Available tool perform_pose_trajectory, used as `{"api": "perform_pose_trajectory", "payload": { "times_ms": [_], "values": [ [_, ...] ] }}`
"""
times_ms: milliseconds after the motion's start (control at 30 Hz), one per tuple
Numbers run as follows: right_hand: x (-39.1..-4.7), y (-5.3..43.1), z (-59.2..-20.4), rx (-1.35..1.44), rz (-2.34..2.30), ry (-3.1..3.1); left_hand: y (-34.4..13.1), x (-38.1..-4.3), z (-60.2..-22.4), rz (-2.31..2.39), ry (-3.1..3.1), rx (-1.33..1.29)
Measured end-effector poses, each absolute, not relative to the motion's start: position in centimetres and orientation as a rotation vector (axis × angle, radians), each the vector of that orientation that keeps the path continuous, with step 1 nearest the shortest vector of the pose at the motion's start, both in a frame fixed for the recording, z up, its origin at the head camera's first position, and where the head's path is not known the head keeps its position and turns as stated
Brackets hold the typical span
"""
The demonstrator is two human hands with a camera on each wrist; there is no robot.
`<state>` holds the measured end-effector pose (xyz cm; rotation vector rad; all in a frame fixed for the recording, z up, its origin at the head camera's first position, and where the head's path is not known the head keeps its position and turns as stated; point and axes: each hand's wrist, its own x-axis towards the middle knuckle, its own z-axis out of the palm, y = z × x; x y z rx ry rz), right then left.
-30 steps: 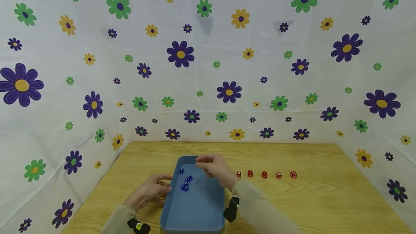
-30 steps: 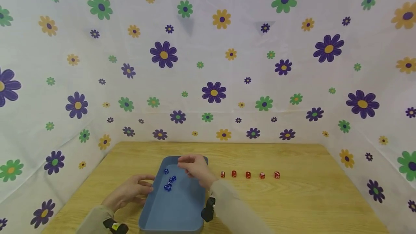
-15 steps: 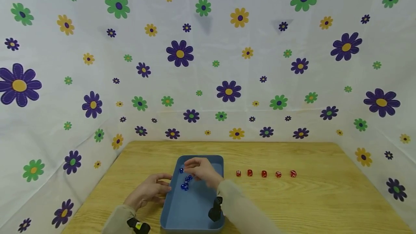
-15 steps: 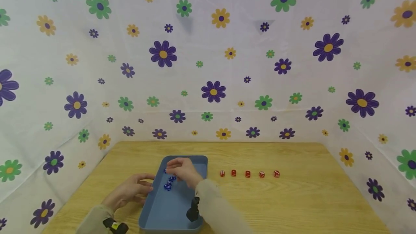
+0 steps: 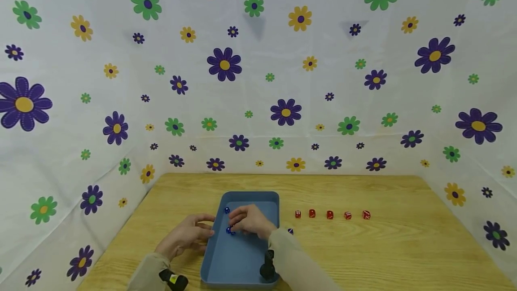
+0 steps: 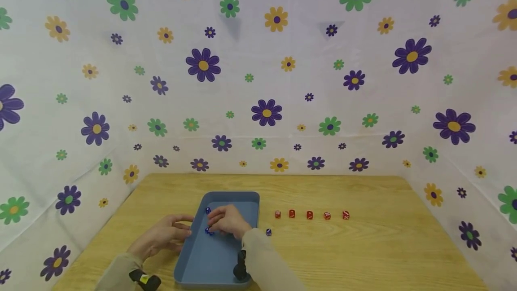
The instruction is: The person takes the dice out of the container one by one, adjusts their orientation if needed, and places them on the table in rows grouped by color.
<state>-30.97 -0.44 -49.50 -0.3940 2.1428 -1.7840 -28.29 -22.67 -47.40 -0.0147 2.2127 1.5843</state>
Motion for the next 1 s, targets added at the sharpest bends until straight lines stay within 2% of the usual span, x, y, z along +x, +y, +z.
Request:
{"api": "perform_pose_trajectory", "payload": {
  "times_ms": [1000],
  "values": [
    [-31.17, 0.13, -49.27, -0.536, -1.548, 2.338, -22.06, -28.16, -47.06, 1.584, 2.234, -0.048]
  ]
}}
